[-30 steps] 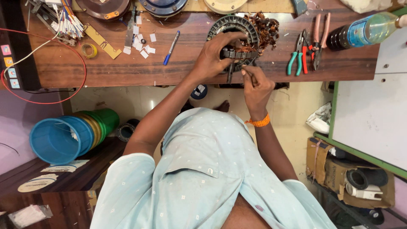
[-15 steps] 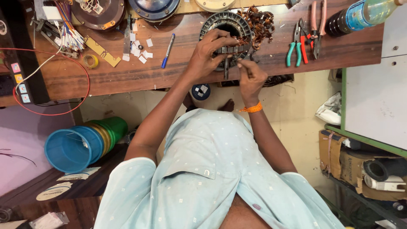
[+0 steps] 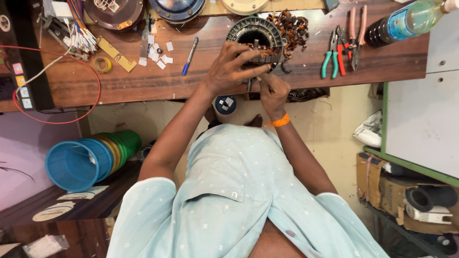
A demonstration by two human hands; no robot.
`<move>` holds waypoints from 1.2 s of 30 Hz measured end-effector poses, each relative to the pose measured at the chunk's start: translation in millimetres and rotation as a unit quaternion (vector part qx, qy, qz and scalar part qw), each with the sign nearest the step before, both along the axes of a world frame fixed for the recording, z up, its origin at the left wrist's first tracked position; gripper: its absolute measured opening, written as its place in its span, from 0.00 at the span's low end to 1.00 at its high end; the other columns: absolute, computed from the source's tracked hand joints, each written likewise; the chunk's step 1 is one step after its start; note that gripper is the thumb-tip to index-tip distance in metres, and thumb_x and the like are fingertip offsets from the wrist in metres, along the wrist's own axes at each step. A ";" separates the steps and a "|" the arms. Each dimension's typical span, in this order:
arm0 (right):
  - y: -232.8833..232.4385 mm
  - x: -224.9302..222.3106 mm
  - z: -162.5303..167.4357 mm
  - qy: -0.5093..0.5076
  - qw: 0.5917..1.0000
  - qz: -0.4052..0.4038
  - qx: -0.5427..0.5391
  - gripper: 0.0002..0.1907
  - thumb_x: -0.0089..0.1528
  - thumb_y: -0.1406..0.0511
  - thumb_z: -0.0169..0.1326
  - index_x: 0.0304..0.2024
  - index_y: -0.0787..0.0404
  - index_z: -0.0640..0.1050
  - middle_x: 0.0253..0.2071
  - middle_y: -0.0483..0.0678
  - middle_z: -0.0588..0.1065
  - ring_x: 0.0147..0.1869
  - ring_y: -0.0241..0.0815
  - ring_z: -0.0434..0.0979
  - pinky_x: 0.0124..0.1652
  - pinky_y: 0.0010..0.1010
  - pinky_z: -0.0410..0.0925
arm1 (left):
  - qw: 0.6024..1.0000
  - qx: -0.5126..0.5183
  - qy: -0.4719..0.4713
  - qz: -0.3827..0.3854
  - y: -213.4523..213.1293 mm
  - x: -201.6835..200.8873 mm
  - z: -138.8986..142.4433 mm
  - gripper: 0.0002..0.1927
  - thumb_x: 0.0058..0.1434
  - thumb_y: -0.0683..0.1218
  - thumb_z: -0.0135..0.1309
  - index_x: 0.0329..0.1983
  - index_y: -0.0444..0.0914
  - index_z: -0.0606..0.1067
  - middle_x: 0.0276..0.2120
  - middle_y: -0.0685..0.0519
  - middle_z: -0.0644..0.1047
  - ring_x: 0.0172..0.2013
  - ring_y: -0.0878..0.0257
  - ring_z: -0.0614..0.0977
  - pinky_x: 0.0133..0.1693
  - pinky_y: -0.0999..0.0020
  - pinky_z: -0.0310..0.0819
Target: The person works at a cluttered workbench on an electric motor armature, pressing and seating copper wire coil ends into the armature slots by hand and turning the armature to work around it. At one point they pick up a marker and mark the armature before resuming pressing the windings into place.
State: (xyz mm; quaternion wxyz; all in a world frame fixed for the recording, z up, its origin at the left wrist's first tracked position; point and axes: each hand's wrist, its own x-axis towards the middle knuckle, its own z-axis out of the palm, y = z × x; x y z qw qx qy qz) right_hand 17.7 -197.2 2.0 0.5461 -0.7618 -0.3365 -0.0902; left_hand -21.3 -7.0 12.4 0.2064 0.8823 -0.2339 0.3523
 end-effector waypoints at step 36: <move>-15.4 97.8 68.4 0.240 0.948 0.084 -0.193 0.06 0.61 0.67 0.65 0.38 0.64 0.84 0.22 0.35 0.70 0.25 0.24 0.62 0.25 0.23 0.55 | 0.929 -0.296 0.223 -0.008 -8.7 11.8 -3.3 0.51 0.60 0.42 0.69 0.78 0.50 0.50 0.53 0.56 0.81 0.57 0.55 0.80 0.65 0.52 0.67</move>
